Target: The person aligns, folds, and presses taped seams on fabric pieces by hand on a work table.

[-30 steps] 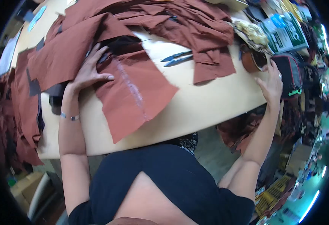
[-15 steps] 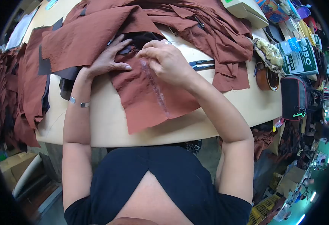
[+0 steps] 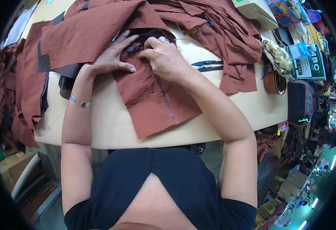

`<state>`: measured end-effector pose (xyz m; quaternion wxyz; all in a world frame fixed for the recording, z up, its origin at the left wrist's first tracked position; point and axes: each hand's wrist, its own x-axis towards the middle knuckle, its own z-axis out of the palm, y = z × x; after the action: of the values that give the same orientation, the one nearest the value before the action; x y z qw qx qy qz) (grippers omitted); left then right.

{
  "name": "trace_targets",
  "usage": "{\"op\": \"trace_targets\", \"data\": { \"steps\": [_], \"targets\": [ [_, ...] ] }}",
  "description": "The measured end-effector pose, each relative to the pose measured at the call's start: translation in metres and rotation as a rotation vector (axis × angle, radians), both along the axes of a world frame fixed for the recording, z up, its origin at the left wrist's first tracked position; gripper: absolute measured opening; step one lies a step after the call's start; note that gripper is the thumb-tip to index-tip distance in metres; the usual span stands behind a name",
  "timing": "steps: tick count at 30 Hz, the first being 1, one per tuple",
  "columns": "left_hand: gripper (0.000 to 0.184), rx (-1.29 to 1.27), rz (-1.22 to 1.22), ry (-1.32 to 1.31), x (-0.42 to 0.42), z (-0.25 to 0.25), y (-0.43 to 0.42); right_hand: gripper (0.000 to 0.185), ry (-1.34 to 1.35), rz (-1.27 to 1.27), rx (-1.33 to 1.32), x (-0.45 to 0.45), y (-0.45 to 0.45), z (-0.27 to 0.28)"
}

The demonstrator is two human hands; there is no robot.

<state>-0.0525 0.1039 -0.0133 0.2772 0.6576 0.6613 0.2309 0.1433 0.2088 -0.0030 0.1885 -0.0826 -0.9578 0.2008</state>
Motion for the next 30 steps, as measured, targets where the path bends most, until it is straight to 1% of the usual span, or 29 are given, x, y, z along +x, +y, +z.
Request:
{"op": "trace_targets", "data": {
  "steps": [1,4,5,7,10,11,14,17,20,21,23,24,25,30],
  "targets": [
    [0.102,-0.010,0.004,-0.007,0.000,0.000,-0.001,0.026,-0.019,0.057,-0.062,0.001,0.003,0.002],
    [0.095,-0.035,0.004,0.041,-0.001,0.006,-0.001,0.024,0.102,0.029,-0.021,0.005,-0.003,-0.002],
    [0.091,-0.043,-0.001,0.067,0.000,0.008,0.000,0.024,0.092,0.040,-0.013,0.009,-0.006,-0.002],
    [0.086,-0.051,-0.005,0.032,-0.001,0.008,-0.001,0.023,0.075,0.064,0.007,0.017,-0.012,0.003],
    [0.082,-0.046,-0.007,0.009,-0.004,0.009,-0.002,0.021,0.044,0.100,-0.099,0.021,-0.013,0.007],
    [0.081,-0.045,-0.011,0.005,-0.004,0.009,-0.002,0.019,0.090,0.069,-0.104,0.017,-0.015,0.006],
    [0.080,-0.027,-0.011,0.026,-0.003,0.008,-0.002,0.018,0.118,-0.010,-0.009,0.010,-0.017,-0.003],
    [0.080,-0.020,-0.007,-0.028,-0.004,0.007,-0.003,0.028,0.039,0.044,0.006,0.027,-0.024,0.007],
    [0.079,-0.002,-0.008,-0.070,-0.004,0.004,-0.003,0.030,-0.048,0.129,-0.034,0.044,-0.027,0.013],
    [0.079,-0.007,-0.011,-0.030,-0.004,0.004,-0.003,0.032,-0.011,0.145,-0.123,0.044,-0.025,0.010],
    [0.079,-0.019,-0.024,0.055,-0.005,0.008,-0.001,0.034,-0.025,0.035,-0.182,0.037,-0.029,0.007],
    [0.079,-0.023,-0.023,0.055,-0.004,0.009,-0.001,0.034,-0.029,-0.018,-0.209,0.033,-0.031,0.007],
    [0.078,-0.028,-0.019,0.055,-0.003,0.010,-0.001,0.038,-0.044,-0.031,-0.133,0.032,-0.033,0.006],
    [0.077,-0.027,-0.016,-0.003,-0.004,0.007,-0.002,0.036,-0.037,0.042,-0.059,0.061,-0.046,0.006]
  ]
}}
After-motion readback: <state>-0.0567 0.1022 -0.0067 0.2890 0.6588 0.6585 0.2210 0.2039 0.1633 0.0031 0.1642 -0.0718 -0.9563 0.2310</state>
